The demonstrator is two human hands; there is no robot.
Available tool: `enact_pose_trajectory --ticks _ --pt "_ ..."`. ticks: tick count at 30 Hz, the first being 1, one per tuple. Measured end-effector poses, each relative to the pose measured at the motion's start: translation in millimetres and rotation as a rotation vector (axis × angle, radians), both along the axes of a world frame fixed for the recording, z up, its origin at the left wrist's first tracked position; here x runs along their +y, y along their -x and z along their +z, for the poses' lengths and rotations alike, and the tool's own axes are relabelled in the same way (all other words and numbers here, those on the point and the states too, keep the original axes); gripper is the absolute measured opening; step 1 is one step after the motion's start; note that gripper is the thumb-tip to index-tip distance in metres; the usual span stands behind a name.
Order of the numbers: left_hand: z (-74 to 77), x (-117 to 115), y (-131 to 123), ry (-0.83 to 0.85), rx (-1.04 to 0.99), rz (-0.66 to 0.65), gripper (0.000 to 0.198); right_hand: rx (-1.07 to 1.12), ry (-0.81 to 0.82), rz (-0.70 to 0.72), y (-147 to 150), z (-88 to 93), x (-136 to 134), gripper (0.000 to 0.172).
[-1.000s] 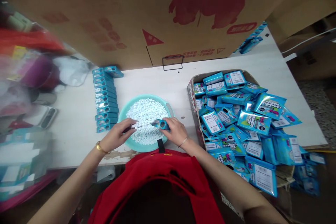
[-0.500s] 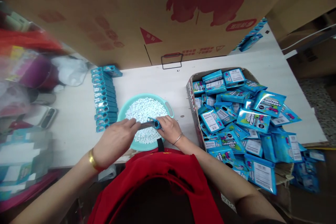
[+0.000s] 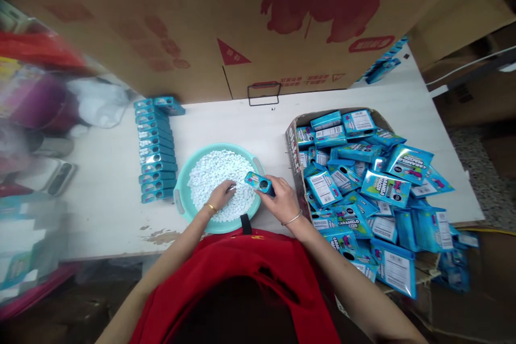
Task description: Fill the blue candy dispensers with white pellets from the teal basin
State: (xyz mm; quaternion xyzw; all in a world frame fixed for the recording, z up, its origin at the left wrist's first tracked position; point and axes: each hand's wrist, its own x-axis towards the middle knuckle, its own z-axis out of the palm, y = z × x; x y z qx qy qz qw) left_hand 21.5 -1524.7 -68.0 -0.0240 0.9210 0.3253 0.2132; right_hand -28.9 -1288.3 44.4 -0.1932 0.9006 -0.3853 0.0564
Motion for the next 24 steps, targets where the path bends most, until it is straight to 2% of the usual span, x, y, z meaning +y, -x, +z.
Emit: enact_pose_trajectory --ticks 2,4,6,8,11,14,17,20,22,24 --pt "8.4 -3.1 -2.4 -0.075 0.021 0.014 0.025 -0.009 0.01 -0.02 0.3 -1.0 2.7 0.038" --pt "29.2 -17.1 -7.2 -0.184 0.068 0.032 0.024 -0.009 0.015 -0.021 0.3 -2.2 3.9 0.038" --pt "61.1 -34.5 -11.7 -0.274 0.126 0.034 0.024 0.004 0.008 -0.008 -0.5 -3.8 2.3 0.037" --pt "99.6 -48.3 -12.8 -0.28 0.159 -0.002 0.024 0.03 -0.006 0.014 -2.0 -5.6 -2.6 0.037" --pt "155.3 -55.5 -6.1 -0.192 0.172 -0.114 0.024 0.075 -0.027 0.082 -5.1 -7.8 -15.2 0.035" --pt "194.2 -46.6 6.1 -0.041 0.176 -0.262 0.024 0.101 -0.048 0.159 -7.8 -7.7 -29.0 0.034" --pt "218.2 -26.2 15.3 0.186 0.126 -0.376 0.021 0.119 -0.087 0.203 -9.1 -5.3 -38.8 0.036" --pt "238.4 -2.2 17.7 0.388 0.078 -0.429 0.022 0.134 -0.116 0.24 -9.2 -3.5 -43.2 0.035" --pt "251.0 8.4 17.4 0.418 0.08 -0.444 0.027 0.135 -0.116 0.255 -8.9 -3.9 -43.8 0.034" --pt "258.0 8.5 18.0 0.389 0.109 -0.446 0.031 0.123 -0.108 0.252 -8.6 -5.5 -42.6 0.034"
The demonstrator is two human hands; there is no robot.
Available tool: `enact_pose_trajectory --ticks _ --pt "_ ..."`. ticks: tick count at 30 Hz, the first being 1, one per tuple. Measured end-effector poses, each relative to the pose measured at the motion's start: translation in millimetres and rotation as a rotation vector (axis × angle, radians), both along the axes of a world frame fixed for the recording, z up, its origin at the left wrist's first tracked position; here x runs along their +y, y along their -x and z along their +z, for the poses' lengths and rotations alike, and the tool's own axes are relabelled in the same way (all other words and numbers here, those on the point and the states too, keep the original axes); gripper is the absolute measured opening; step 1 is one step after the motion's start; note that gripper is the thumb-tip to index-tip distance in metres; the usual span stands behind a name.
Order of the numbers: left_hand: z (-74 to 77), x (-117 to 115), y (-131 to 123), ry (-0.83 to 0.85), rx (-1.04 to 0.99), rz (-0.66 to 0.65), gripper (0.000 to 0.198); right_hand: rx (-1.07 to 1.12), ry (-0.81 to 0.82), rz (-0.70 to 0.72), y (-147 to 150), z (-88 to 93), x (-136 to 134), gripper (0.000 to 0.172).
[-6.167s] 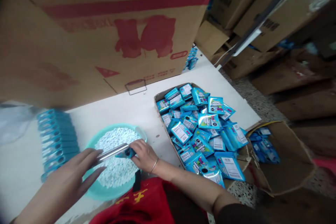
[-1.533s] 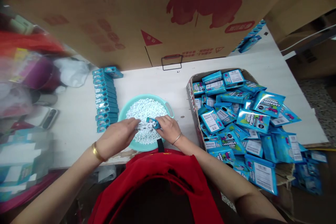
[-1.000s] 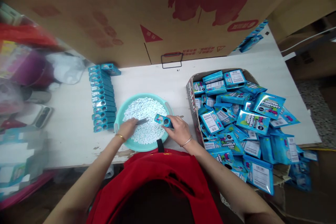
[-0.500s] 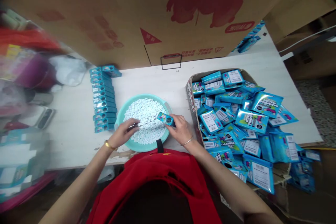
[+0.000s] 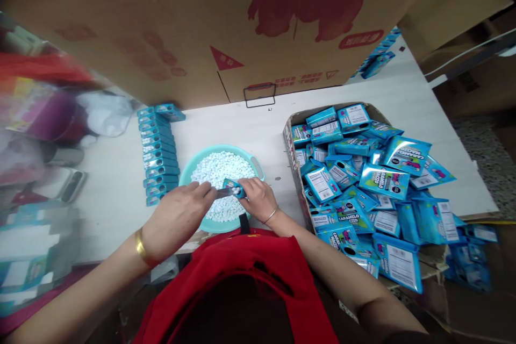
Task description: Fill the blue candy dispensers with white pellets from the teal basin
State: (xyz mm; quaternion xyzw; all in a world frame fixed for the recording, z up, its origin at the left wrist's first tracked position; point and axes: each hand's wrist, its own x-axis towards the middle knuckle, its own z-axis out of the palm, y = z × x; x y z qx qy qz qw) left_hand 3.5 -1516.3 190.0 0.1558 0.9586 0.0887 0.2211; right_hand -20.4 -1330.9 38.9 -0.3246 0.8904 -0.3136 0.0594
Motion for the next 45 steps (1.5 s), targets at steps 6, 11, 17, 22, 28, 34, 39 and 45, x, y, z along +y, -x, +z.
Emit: enact_pose_trajectory --ticks 6,11,17,22,28,34,39,45 --pt "-73.0 -62.3 6.4 0.033 0.064 0.178 0.025 -0.021 0.073 -0.099 2.6 -3.4 16.7 0.033" --pt "-199.5 -76.1 2.5 -0.094 -0.085 0.369 0.022 -0.045 0.08 -0.195 7.5 3.0 36.4 0.033" --pt "-261.9 -19.8 1.7 -0.453 -0.08 0.428 0.026 -0.033 0.082 -0.274 8.3 6.0 46.9 0.036" --pt "-235.6 -32.0 -9.3 -0.628 -0.071 0.442 0.026 -0.049 0.081 -0.288 6.8 5.1 49.1 0.036" --pt "-132.5 -66.3 -12.1 -0.711 0.013 0.299 0.025 -0.017 0.059 -0.213 8.0 1.6 35.1 0.034" --pt "-51.4 -52.3 2.2 -0.355 0.027 0.049 0.024 0.066 0.061 -0.085 8.9 -0.5 6.8 0.034" --pt "-9.4 -12.0 7.2 0.137 0.024 -0.064 0.02 0.062 0.047 -0.013 7.3 2.7 -4.6 0.035" --pt "11.3 2.6 5.6 0.205 0.113 -0.147 0.024 0.058 0.056 -0.006 5.8 -3.4 -0.8 0.035"
